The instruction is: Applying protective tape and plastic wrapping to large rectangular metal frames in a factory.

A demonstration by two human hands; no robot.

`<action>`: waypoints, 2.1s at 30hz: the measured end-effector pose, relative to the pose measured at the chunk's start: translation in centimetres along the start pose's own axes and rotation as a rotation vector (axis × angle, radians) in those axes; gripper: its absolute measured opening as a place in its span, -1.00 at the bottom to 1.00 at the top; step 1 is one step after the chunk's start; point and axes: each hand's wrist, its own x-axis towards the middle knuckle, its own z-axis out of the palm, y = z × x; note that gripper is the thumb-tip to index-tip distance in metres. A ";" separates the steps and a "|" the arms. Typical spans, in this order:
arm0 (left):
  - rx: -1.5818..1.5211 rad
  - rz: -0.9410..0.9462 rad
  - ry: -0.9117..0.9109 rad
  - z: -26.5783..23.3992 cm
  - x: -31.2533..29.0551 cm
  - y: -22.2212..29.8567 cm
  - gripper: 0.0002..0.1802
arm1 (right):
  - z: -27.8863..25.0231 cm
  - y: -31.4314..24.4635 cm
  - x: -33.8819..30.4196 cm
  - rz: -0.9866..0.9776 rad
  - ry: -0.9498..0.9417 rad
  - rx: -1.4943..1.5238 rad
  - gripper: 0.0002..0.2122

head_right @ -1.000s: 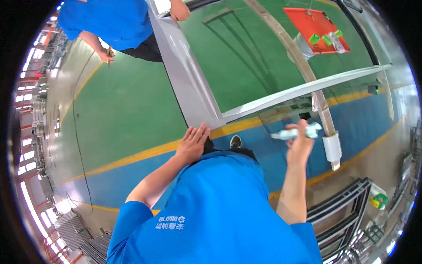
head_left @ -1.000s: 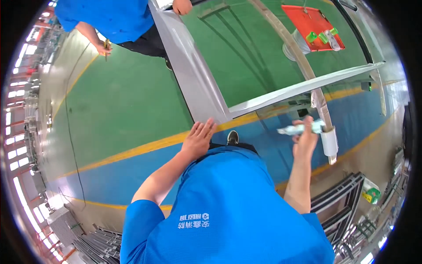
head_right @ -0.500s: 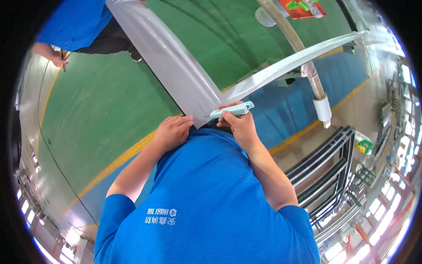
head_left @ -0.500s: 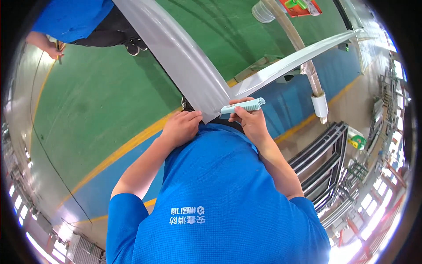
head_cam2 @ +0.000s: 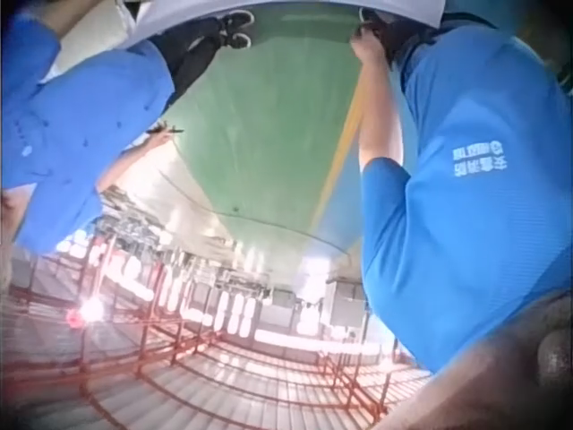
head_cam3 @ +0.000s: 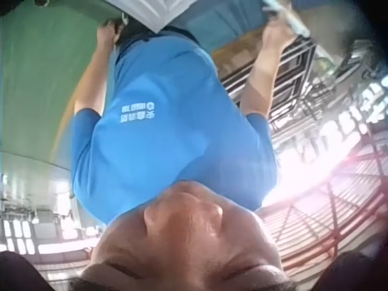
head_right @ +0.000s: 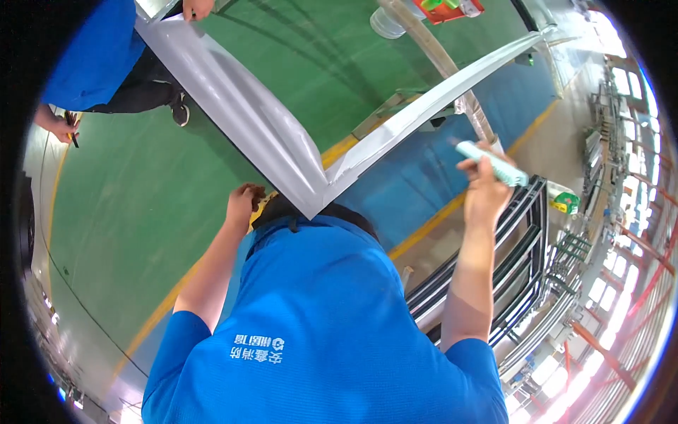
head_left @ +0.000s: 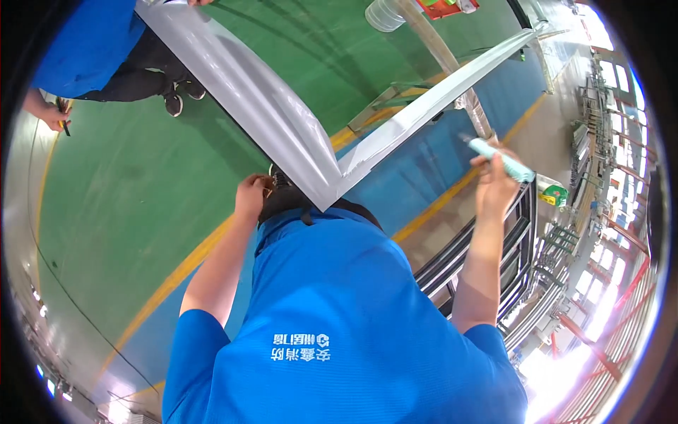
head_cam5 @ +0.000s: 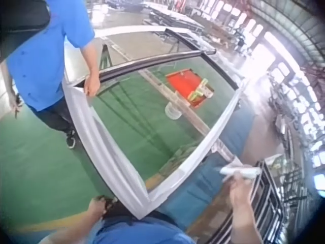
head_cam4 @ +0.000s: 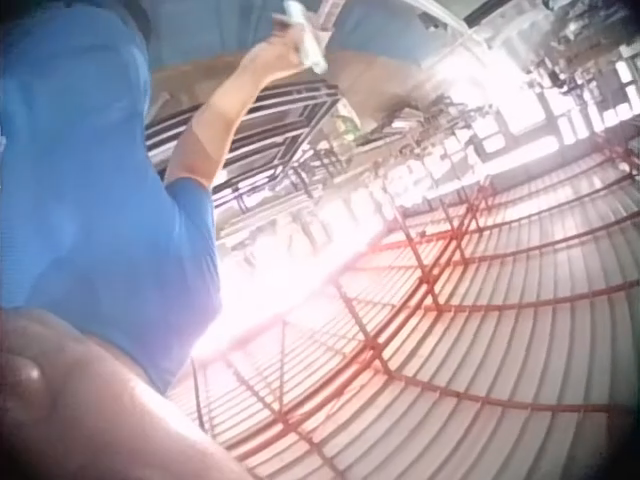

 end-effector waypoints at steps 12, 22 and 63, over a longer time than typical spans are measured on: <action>-0.680 -0.074 -0.836 9.3 8.7 4.0 -0.41 | 0.9 3.3 -10.7 0.476 0.021 -0.447 -0.75; -0.746 0.140 -1.244 13.6 9.5 0.2 -0.88 | -1.8 3.0 -14.0 0.514 0.232 -0.484 -0.76; 0.192 0.250 -0.448 4.8 1.5 -2.7 -0.63 | -1.0 5.8 -13.0 0.489 0.094 -0.339 -0.71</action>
